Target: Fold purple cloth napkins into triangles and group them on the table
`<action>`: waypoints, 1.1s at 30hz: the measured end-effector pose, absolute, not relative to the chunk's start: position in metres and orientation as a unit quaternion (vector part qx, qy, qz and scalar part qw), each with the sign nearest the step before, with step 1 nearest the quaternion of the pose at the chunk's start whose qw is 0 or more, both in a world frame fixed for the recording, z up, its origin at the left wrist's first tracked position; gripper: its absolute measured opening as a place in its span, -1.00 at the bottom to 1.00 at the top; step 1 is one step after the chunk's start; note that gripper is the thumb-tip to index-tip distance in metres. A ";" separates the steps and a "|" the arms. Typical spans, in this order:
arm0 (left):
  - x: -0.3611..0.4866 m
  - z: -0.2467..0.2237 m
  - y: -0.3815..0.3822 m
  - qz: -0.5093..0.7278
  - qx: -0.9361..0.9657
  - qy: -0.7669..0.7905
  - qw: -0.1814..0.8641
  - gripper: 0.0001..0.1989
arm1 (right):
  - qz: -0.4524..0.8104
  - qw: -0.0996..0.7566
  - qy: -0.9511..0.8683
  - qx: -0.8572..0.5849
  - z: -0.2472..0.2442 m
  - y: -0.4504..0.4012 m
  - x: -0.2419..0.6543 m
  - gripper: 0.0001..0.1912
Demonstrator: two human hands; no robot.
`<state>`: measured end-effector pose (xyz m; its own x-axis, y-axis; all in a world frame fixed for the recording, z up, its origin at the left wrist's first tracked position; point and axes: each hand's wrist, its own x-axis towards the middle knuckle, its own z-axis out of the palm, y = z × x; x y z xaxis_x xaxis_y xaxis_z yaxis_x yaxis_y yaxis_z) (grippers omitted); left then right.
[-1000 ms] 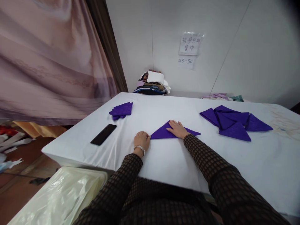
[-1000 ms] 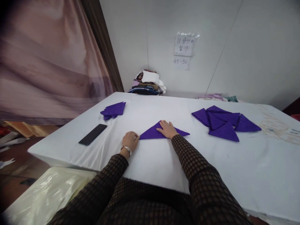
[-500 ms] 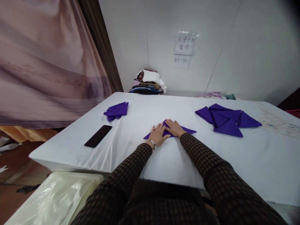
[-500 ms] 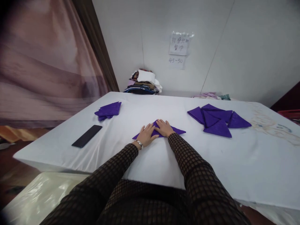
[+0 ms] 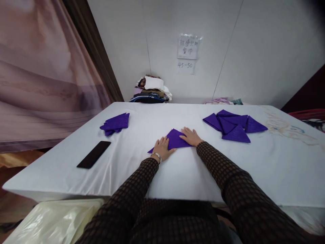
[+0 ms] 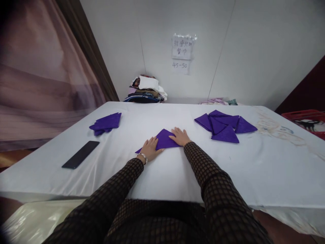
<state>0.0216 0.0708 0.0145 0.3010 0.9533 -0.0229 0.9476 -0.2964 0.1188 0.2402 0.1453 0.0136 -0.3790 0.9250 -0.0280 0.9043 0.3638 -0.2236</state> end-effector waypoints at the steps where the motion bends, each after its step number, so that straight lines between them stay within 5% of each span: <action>1: 0.021 0.015 0.071 0.027 0.805 0.590 0.056 -0.15 | 0.099 0.049 -0.810 -0.576 0.014 0.145 0.254 -0.31; 7: 0.020 0.014 0.070 0.036 0.805 0.589 0.064 -0.14 | 0.082 0.072 -0.719 -0.686 0.024 0.136 0.301 -0.36; 14: 0.022 0.017 0.069 0.029 0.801 0.594 0.063 -0.14 | 0.091 0.069 -0.870 -0.480 0.023 0.090 0.247 -0.30; 23: 0.023 0.017 0.070 0.030 0.801 0.594 0.071 -0.13 | 0.089 0.041 -0.835 -0.542 0.024 0.088 0.285 -0.23; 33: 0.023 0.014 0.068 0.046 0.799 0.594 0.082 -0.13 | 0.112 0.072 -0.879 -0.458 0.024 0.082 0.216 -0.23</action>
<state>0.0228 0.0685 0.0144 0.2906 0.9565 -0.0249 0.9414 -0.2812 0.1861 0.2164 0.0825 0.0236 -0.5709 0.8207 0.0245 0.7885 0.5563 -0.2623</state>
